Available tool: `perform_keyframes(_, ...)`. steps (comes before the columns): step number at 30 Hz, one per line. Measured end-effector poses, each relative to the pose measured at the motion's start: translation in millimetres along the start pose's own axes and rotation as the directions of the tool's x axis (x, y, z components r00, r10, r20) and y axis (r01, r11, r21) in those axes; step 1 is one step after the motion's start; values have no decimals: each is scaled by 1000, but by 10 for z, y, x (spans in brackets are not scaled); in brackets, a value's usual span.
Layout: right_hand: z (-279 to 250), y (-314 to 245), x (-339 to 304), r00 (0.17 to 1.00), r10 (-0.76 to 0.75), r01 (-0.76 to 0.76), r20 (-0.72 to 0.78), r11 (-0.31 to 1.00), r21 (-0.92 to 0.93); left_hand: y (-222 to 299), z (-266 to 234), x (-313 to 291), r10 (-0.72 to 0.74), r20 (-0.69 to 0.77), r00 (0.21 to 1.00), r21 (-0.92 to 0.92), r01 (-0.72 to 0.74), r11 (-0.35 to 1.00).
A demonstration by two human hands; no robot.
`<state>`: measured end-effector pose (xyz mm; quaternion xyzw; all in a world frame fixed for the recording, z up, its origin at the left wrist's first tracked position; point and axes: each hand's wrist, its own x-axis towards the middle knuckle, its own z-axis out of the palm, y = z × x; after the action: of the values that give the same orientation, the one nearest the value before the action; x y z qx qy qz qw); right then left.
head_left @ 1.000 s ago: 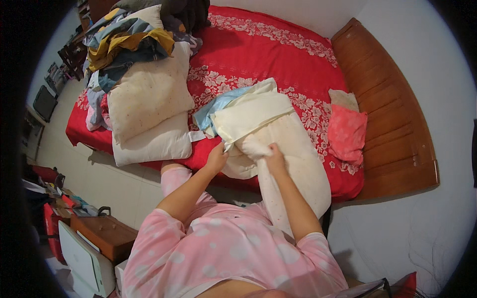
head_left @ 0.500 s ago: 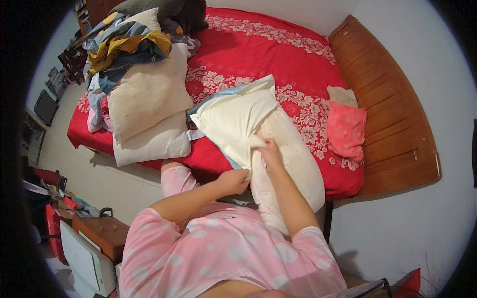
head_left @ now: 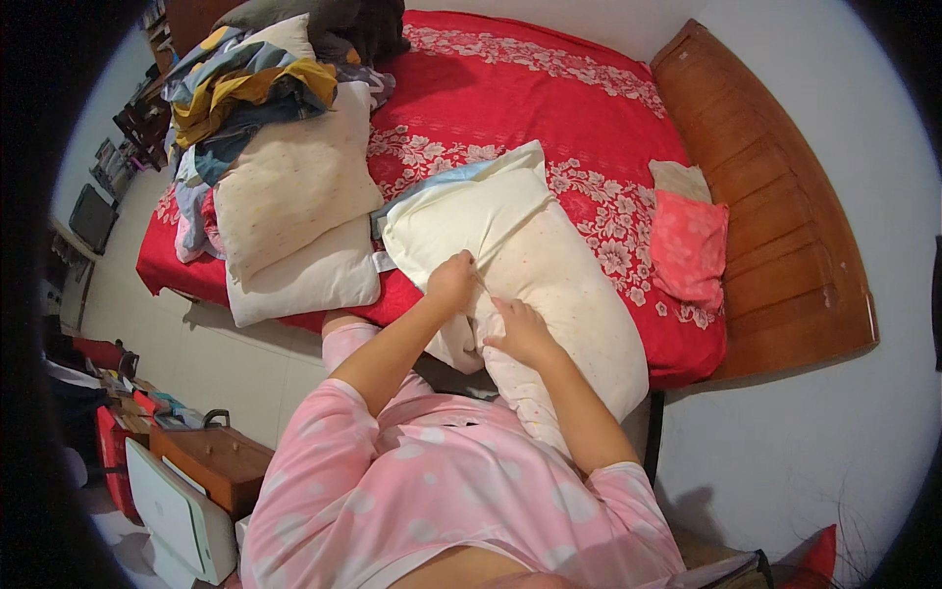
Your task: The person places a pillowcase onto a pillow and then puts shirts over another pillow on a bed.
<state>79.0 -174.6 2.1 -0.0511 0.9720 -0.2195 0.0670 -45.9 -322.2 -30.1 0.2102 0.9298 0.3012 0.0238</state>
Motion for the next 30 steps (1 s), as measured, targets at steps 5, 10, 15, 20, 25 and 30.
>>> perform_keyframes(5,384,160,-45,998,-56,58,13,961,-271,273,233,-102,158,-44,986,-316,-164,935)
perform_keyframes(10,7,40,-23,942,-43,112,332,975,-190,235,323,-380,94,238,967,-335,-10,942)
perform_keyframes(15,-484,789,329,967,203,-73,-151,798,598,-385,560,-447,30,255,966,-235,32,972)
perform_keyframes(20,-495,1939,370,784,401,-434,-475,900,43,-221,502,-463,-50,297,953,-193,111,975)
perform_keyframes(25,-182,1612,373,774,601,-467,-197,753,463,-431,476,-593,-12,217,976,-105,36,994)
perform_keyframes(30,-376,785,-68,837,453,-363,-306,880,307,204,-43,-285,61,-34,998,-210,-67,975)
